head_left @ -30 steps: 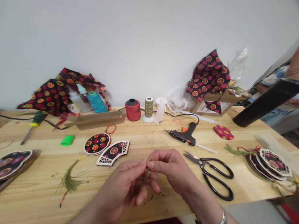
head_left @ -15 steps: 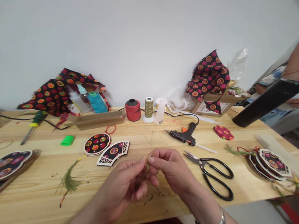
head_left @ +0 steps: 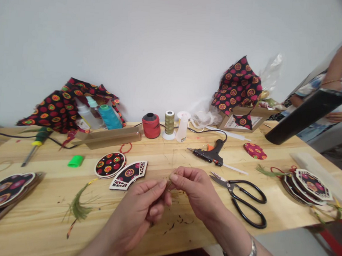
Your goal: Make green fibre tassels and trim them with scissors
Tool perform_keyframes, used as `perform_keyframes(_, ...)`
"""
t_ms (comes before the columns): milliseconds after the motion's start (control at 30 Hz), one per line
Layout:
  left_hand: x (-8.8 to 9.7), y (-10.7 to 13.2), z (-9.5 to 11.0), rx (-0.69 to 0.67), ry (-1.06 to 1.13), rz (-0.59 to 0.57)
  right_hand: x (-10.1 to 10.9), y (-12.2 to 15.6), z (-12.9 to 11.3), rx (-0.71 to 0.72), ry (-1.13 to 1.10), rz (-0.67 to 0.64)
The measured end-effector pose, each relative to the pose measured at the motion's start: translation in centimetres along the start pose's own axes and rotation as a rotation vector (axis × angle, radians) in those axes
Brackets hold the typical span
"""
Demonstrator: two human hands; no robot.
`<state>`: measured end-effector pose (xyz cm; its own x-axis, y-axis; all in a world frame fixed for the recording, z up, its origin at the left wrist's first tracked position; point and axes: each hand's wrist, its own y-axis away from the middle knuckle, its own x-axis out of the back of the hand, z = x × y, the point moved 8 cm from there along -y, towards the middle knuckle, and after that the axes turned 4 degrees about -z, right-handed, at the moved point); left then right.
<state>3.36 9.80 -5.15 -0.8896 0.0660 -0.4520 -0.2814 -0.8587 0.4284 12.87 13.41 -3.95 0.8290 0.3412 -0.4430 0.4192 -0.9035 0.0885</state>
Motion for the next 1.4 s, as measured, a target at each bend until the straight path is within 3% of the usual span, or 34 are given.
perform_keyframes(500,0.4,-0.3,-0.6,0.024,0.067,0.013,0.1,-0.1,0.2,0.007,0.045,0.020)
perform_keyframes(700,0.8,-0.3,-0.2,-0.008,0.056,0.060,3.1,0.2,0.4,0.023,0.025,0.309)
perform_keyframes(800,0.9,-0.2,-0.1,-0.016,0.057,0.075,4.0,0.5,0.9,-0.018,-0.014,0.368)
perform_keyframes(933,0.9,-0.1,0.0,-0.030,0.049,0.080,3.5,0.6,1.0,-0.039,0.032,0.301)
perform_keyframes(1133,0.7,-0.3,0.2,-0.066,-0.007,0.066,0.6,0.5,0.4,-0.022,0.034,0.031)
perform_keyframes(1233,1.0,-0.1,0.4,-0.103,-0.074,0.114,1.9,0.8,-0.1,0.018,0.094,0.198)
perform_keyframes(1300,1.2,0.0,0.6,-0.134,-0.111,0.151,3.0,1.3,-1.3,0.139,0.200,0.351)
perform_keyframes(1400,1.3,0.1,1.0,-0.176,-0.176,0.180,2.6,1.9,-3.2,0.311,0.432,0.363)
